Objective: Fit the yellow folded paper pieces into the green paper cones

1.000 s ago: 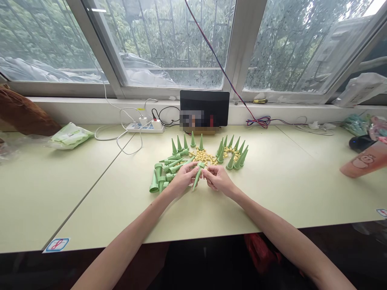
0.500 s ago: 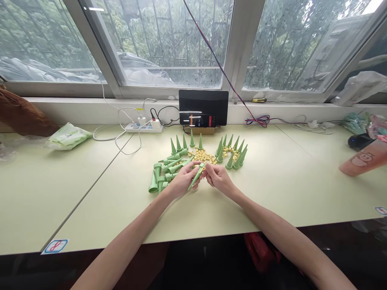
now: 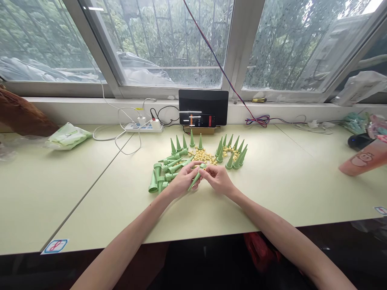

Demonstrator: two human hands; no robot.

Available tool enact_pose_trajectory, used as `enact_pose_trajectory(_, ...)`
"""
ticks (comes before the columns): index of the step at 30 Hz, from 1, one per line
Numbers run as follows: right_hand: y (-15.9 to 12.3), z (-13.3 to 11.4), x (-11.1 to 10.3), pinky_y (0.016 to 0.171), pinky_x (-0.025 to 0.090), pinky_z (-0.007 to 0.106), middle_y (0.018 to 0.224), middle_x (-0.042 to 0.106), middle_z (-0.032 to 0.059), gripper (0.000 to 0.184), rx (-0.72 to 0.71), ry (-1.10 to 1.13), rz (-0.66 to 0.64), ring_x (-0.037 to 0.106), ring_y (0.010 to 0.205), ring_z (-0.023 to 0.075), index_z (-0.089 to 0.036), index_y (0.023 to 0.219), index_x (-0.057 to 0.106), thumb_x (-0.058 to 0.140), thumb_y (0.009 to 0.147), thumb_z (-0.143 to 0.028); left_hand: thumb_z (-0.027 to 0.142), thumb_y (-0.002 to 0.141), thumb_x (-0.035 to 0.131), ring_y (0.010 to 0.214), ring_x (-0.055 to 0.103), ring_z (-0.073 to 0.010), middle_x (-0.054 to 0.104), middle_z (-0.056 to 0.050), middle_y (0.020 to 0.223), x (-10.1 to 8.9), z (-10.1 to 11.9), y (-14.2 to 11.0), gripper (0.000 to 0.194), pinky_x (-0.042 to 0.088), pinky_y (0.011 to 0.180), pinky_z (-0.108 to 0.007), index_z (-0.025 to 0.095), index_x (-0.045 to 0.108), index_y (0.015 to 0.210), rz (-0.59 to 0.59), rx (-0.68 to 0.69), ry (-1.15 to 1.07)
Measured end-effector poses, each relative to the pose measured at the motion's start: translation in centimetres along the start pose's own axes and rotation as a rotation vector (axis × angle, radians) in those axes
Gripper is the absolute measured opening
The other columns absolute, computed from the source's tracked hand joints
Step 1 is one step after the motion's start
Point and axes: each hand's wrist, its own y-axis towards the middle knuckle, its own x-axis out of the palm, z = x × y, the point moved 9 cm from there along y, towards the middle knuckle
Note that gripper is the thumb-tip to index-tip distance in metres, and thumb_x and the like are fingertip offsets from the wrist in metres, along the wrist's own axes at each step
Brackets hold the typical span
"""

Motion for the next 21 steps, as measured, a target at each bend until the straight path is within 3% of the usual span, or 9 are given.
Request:
enact_pose_trajectory(5,-0.14,-0.48,-0.13,0.05,0.024,0.026,0.053,0.032,-0.0053,0.044,-0.036,-0.079,0.026,0.028,0.051,0.0095,-0.02,0.057,0.041,0.059,0.09,-0.042,0.047,0.086,0.067,0.043,0.038,-0.0074,0.046,0.008,0.056,0.23,-0.13,0.01,0.052,0.036,0.043,-0.021,0.019,0.054,0.128,-0.023,0.006,0.007)
enact_pose_trajectory(21,-0.15,-0.24,-0.18,0.048,0.022,0.026,0.051,0.035,-0.0053,0.039,-0.014,-0.063,0.032,0.028,0.05,0.0089,-0.019,0.056,0.044,0.06,0.086,-0.039,0.045,0.086,0.068,0.042,0.04,-0.0062,0.049,0.008,0.057,0.14,-0.61,0.06,0.058,0.035,0.044,-0.021,0.016,0.051,0.133,-0.018,-0.013,-0.004)
